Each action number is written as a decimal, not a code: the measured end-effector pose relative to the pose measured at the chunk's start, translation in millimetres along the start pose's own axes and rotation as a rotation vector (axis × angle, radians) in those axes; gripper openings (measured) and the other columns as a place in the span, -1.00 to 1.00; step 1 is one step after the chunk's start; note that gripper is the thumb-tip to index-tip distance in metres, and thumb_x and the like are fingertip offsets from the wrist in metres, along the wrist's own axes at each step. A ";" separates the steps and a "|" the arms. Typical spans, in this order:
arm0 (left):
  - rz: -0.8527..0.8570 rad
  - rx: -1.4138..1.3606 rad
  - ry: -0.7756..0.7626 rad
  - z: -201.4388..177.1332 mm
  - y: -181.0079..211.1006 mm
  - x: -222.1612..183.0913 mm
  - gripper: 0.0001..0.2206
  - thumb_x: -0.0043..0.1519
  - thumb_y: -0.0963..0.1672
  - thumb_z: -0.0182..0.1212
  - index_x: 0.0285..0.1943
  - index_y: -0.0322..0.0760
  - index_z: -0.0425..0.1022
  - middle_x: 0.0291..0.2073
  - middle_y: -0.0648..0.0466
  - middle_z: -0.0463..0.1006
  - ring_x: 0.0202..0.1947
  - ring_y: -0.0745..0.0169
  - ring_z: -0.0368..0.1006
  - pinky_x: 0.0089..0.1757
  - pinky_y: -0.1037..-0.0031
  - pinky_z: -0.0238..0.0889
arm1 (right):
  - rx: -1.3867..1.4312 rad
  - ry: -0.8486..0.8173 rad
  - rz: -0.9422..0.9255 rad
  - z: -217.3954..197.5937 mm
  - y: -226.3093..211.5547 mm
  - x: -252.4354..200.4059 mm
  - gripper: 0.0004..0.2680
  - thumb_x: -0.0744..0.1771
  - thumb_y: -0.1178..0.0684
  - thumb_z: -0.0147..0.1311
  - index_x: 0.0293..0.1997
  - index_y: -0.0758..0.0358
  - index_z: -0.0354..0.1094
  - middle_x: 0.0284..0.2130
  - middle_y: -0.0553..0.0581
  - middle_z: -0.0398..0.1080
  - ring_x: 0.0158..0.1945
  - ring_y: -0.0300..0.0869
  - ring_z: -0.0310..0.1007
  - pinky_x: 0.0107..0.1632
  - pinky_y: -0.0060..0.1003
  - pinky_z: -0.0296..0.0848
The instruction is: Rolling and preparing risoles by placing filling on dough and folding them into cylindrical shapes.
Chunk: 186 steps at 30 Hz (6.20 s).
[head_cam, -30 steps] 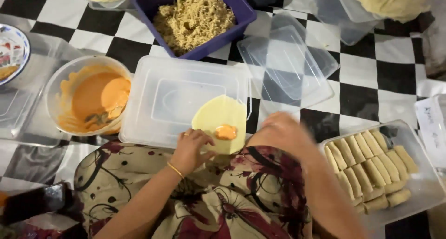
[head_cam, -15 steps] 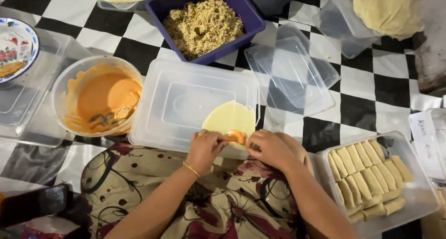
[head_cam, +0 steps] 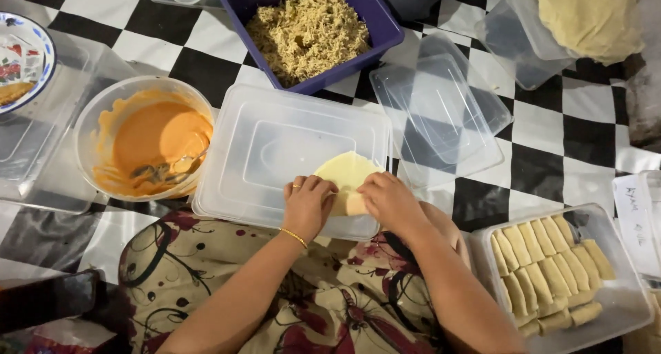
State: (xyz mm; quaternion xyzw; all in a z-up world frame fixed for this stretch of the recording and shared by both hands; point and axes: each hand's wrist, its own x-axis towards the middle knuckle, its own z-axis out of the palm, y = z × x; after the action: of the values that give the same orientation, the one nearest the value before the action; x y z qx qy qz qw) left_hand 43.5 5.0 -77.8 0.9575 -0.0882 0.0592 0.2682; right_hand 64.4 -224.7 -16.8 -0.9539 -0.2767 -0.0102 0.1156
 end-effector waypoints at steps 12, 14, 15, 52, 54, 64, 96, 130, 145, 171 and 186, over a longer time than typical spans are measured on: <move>0.056 -0.067 -0.227 -23.9 5.4 0.0 -0.81 0.25 0.02 0.13 0.01 0.26 0.56 0.04 0.29 0.41 0.20 0.07 0.31 0.24 0.14 -0.05 | 0.131 -0.139 -0.067 4.6 -13.6 -4.1 -0.68 0.25 -0.18 0.28 0.05 0.04 0.46 -0.12 0.00 0.42 0.04 -0.07 0.38 0.09 -0.12 0.36; 0.062 -0.062 -0.246 -28.7 9.1 -0.7 -0.81 0.29 0.05 0.09 -0.02 0.22 0.59 0.03 0.29 0.43 0.20 0.06 0.33 0.27 0.11 -0.10 | 0.145 -0.191 -0.055 5.4 -13.7 -8.2 -0.71 0.25 -0.19 0.27 0.01 -0.02 0.48 -0.16 -0.02 0.44 0.03 -0.08 0.38 0.10 -0.10 0.35; 0.061 -0.063 -0.244 -27.5 7.1 -1.2 -0.81 0.29 0.05 0.09 -0.02 0.22 0.59 0.03 0.29 0.43 0.20 0.06 0.33 0.27 0.11 -0.10 | 0.144 -0.192 -0.057 7.9 -14.5 -9.9 -0.71 0.25 -0.19 0.27 0.01 -0.02 0.48 -0.16 -0.02 0.44 0.03 -0.08 0.38 0.10 -0.10 0.35; 0.576 0.207 0.006 -31.0 51.2 -29.3 -0.51 0.15 0.09 0.27 0.20 -0.15 0.47 0.13 0.02 0.44 0.14 -0.09 0.34 0.10 0.13 0.18 | 0.131 -0.561 0.687 41.8 59.3 -10.3 -0.74 0.34 -0.25 -0.15 -0.20 -0.10 0.53 0.03 0.10 0.42 0.20 0.17 0.34 0.26 0.25 0.06; 0.601 0.214 -0.008 -25.3 55.0 -21.4 -0.48 0.16 0.12 0.24 0.23 -0.15 0.46 0.17 0.05 0.40 0.19 -0.10 0.28 0.13 0.12 0.12 | 0.166 -0.573 0.706 28.7 56.0 -6.7 -0.72 0.33 -0.28 -0.14 -0.17 -0.09 0.53 0.07 0.12 0.42 0.27 0.19 0.29 0.30 0.26 0.04; 0.429 0.258 -0.288 -7.0 68.5 -5.4 -0.34 0.17 0.24 0.10 0.32 -0.12 0.35 0.33 0.08 0.24 0.40 -0.10 0.04 0.32 0.00 -0.21 | 0.399 -0.358 0.818 14.4 52.5 -32.3 -0.73 0.34 -0.23 -0.06 -0.03 -0.04 0.50 0.00 0.06 0.53 0.23 0.05 0.39 0.32 0.06 0.14; 0.199 -0.110 0.058 -8.6 28.4 -6.5 -0.73 0.21 0.08 0.20 0.06 0.21 0.54 0.03 0.27 0.52 0.13 0.05 0.34 0.15 -0.07 -0.08 | 0.158 0.118 0.531 21.0 14.7 12.7 -0.87 0.26 -0.22 0.21 -0.35 -0.13 0.50 -0.55 -0.12 0.46 -0.21 -0.10 0.49 0.01 -0.10 0.35; 0.248 0.100 -0.051 -6.3 16.2 -9.6 -0.66 0.22 0.09 0.23 0.10 0.05 0.47 -0.08 0.21 0.54 0.05 0.12 0.41 0.11 0.10 0.05 | 0.165 -0.040 -0.019 -8.9 -1.1 -16.0 -0.72 0.24 -0.19 0.29 -0.04 0.00 0.45 -0.19 -0.07 0.49 0.03 -0.12 0.39 0.02 -0.15 0.34; 0.339 0.053 0.022 -11.1 -0.8 15.1 -0.66 0.14 0.15 0.28 -0.01 0.09 0.52 -0.13 0.25 0.50 0.00 0.14 0.37 0.08 0.15 0.13 | 0.103 0.163 -0.159 -2.0 15.5 -3.1 -0.86 0.28 -0.03 0.23 -0.11 -0.04 0.53 -0.19 -0.05 0.40 -0.08 -0.07 0.34 -0.01 -0.16 0.35; 0.168 0.150 -0.301 -19.7 -8.2 74.7 -0.58 0.29 0.08 0.16 0.34 0.16 0.40 0.00 0.22 0.47 0.15 0.10 0.34 0.21 0.08 -0.02 | 0.024 -0.019 -0.042 -11.0 40.3 41.4 -0.74 0.33 -0.12 0.11 0.13 -0.10 0.42 -0.08 -0.08 0.48 0.08 -0.10 0.32 0.08 -0.12 0.34; 0.301 0.145 -0.090 -3.7 -17.4 99.3 -0.59 0.19 0.06 0.28 0.21 0.03 0.47 0.09 0.20 0.47 0.21 0.17 0.34 0.17 0.18 0.17 | -0.032 0.170 -0.019 3.8 47.9 63.8 -0.67 0.25 -0.02 0.22 0.14 -0.15 0.46 0.07 -0.21 0.48 0.16 -0.11 0.28 0.11 -0.12 0.28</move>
State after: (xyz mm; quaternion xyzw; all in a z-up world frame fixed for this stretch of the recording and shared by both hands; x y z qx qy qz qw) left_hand 143.7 8.0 -67.4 0.9519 -0.2381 0.0621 0.1825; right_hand 143.7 -229.6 -25.5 -0.9487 -0.2746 -0.0966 0.1234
